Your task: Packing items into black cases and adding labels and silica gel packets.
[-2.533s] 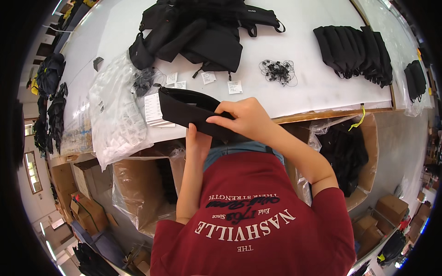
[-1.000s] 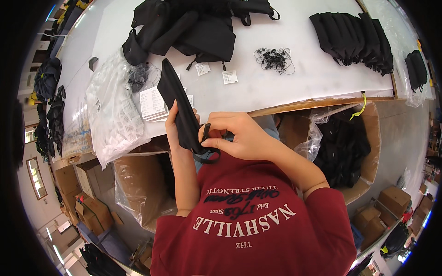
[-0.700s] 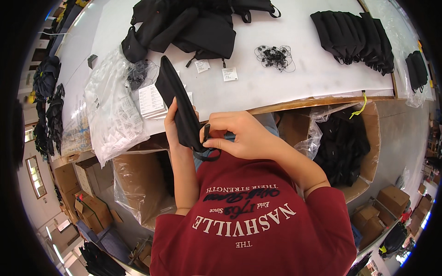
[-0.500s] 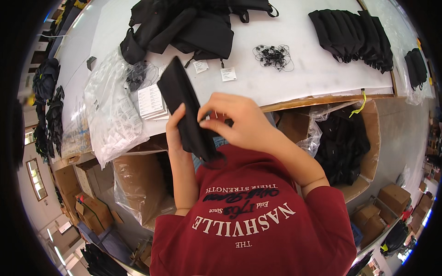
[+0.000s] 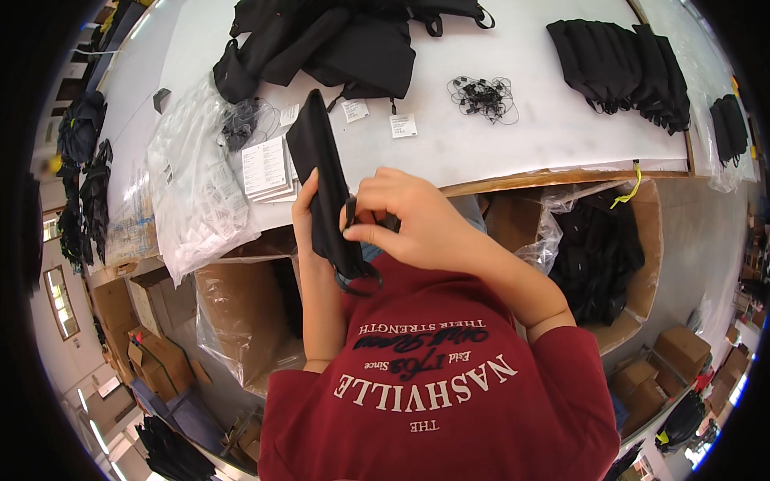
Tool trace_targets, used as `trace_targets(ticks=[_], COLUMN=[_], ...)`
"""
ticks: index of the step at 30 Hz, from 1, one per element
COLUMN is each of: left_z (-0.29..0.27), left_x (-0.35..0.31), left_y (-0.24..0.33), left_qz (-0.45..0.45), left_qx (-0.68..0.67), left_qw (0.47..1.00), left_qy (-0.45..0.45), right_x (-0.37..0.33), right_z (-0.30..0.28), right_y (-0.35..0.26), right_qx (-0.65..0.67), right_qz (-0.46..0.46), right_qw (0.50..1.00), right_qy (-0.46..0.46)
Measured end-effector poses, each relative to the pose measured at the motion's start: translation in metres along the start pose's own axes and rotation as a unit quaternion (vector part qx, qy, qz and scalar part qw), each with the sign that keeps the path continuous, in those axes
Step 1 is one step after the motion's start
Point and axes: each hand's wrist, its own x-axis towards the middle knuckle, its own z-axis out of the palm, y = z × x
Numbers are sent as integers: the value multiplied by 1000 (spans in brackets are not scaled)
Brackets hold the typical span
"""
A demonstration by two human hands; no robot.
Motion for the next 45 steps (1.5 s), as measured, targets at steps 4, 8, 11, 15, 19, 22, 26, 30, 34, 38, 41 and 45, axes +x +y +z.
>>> trace_targets(ticks=[4,8,11,15,19,22,26,30,34,38,41,45], left_z=[5,-13,-12,3,9,-25,-25,-17,-14,-5,0,-2], left_x=[-1,4,4,-3,-18,-13,-17,-30,-27,-31,-30,-17], left_y=[5,6,7,-1,-5,0,29,45,47,45,41,41], left_qz=[-8,3,51,113,77,277,331,328,331,332,316,319], left_qx=[-43,-83,-105,26,-4,238,361,413,444,527,571,564], left_qw=[999,994,991,993,997,931,864,834,811,761,736,738], left_qy=[1,-67,-69,10,-9,8,-112,-163,-189,-179,-181,-191], right_x=[-7,-5,2,-2,-1,4,2,-1,-1,-9,-16,-29], right_z=[5,2,-5,0,-10,-31,-40,-44,-60,-72,-85,-101], right_y=[-8,-6,-14,-13,13,-9,-3,-3,5,17,15,21], right_qx=[22,12,-236,-337,-318,-91,106,197,46,-85,-4,36], right_qz=[9,14,-85,-127,-142,19,60,101,68,9,173,212], right_qw=[999,997,963,933,937,996,991,972,996,996,982,975], right_qy=[-46,-80,101,14,27,7,63,73,40,27,-77,-60])
